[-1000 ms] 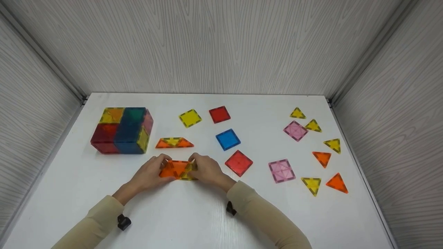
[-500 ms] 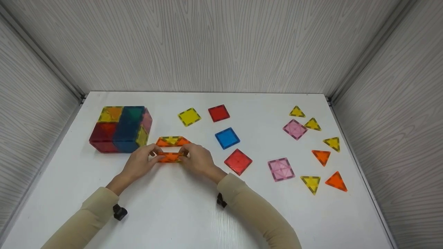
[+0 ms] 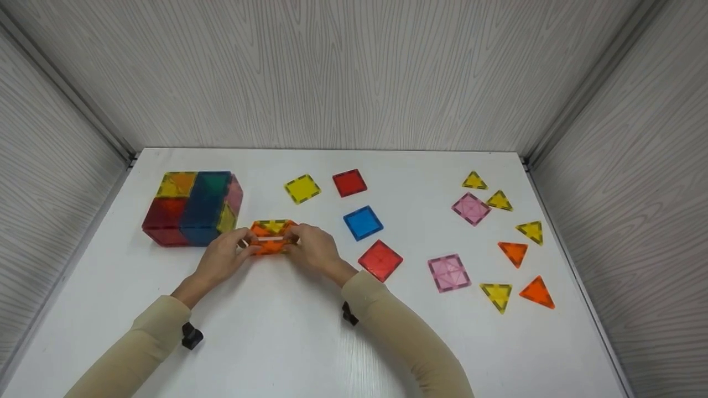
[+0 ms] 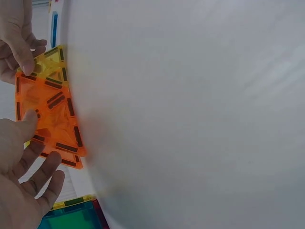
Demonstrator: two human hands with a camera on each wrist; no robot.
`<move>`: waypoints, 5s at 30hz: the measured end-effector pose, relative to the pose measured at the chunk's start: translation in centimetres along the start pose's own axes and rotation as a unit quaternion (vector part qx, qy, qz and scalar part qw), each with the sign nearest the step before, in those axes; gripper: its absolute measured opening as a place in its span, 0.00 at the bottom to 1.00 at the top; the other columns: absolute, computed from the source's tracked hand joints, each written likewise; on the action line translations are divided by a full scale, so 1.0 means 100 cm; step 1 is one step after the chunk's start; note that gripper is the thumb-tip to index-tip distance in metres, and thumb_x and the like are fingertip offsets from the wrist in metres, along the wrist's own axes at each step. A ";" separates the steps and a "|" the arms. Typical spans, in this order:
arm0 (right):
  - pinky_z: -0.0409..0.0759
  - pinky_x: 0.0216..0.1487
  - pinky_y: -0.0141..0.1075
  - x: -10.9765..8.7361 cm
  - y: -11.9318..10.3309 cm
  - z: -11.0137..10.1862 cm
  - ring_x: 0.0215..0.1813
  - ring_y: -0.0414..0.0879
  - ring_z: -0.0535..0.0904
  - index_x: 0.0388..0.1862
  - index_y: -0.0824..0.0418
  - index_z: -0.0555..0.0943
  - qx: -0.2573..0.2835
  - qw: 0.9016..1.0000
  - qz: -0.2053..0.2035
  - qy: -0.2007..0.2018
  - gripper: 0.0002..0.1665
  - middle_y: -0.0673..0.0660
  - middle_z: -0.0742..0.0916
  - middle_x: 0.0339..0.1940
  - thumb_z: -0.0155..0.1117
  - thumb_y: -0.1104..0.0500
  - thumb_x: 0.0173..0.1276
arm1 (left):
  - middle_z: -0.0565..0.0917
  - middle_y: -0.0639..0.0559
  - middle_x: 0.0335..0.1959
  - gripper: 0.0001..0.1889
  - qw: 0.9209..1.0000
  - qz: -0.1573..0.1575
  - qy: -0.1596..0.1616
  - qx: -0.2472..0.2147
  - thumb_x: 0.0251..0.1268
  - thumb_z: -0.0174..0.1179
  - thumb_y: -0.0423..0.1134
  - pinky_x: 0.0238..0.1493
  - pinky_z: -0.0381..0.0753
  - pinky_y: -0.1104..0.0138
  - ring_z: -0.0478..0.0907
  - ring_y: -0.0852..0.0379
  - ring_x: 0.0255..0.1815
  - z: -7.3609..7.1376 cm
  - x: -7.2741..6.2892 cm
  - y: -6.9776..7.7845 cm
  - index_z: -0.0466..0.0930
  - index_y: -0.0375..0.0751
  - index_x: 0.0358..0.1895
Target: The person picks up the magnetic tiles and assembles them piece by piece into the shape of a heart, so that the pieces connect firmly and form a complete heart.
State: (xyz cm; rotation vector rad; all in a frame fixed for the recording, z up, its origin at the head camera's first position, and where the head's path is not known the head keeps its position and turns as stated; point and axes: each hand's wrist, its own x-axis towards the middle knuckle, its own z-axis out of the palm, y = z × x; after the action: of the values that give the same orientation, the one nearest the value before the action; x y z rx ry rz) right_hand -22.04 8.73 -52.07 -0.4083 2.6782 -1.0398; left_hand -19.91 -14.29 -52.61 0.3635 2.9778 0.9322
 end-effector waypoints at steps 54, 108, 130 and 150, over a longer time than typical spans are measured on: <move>0.82 0.55 0.66 -0.265 0.254 -0.186 0.56 0.69 0.82 0.69 0.68 0.78 -0.153 0.970 0.163 0.099 0.36 0.76 0.82 0.65 0.76 0.51 0.68 | 0.86 0.46 0.43 0.07 1.000 -0.022 0.004 0.004 0.74 0.67 0.37 0.52 0.83 0.56 0.78 0.48 0.46 0.008 -0.013 -0.024 0.82 0.43 0.49; 0.82 0.69 0.40 -0.046 0.001 0.026 0.65 0.48 0.80 0.65 0.46 0.85 -0.248 0.919 -0.272 -0.140 0.21 0.52 0.84 0.68 0.68 0.47 0.76 | 0.87 0.47 0.44 0.07 0.999 -0.032 -0.001 0.006 0.75 0.66 0.39 0.53 0.83 0.56 0.78 0.49 0.47 0.009 -0.018 -0.027 0.85 0.44 0.51; 0.89 0.58 0.49 -0.135 0.119 -0.079 0.66 0.54 0.82 0.68 0.56 0.82 -0.156 0.965 -0.189 0.096 0.32 0.58 0.86 0.65 0.78 0.52 0.67 | 0.85 0.48 0.46 0.18 0.998 -0.025 -0.018 0.053 0.73 0.68 0.48 0.57 0.85 0.57 0.78 0.52 0.48 0.008 -0.050 -0.009 0.82 0.43 0.57; 0.75 0.48 0.34 -0.258 0.267 -0.208 0.60 0.70 0.78 0.71 0.69 0.75 -0.132 0.944 0.109 0.282 0.37 0.76 0.78 0.67 0.73 0.49 0.72 | 0.81 0.47 0.67 0.28 0.988 0.122 -0.087 0.044 0.71 0.68 0.56 0.74 0.75 0.48 0.75 0.46 0.69 0.041 -0.060 0.022 0.79 0.45 0.67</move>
State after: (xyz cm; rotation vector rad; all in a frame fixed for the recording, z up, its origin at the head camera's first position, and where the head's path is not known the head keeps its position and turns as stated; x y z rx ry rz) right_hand -9.20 49.32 -52.36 0.1796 3.2854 -0.8249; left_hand -13.30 -11.54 -55.13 0.7845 2.8624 0.7389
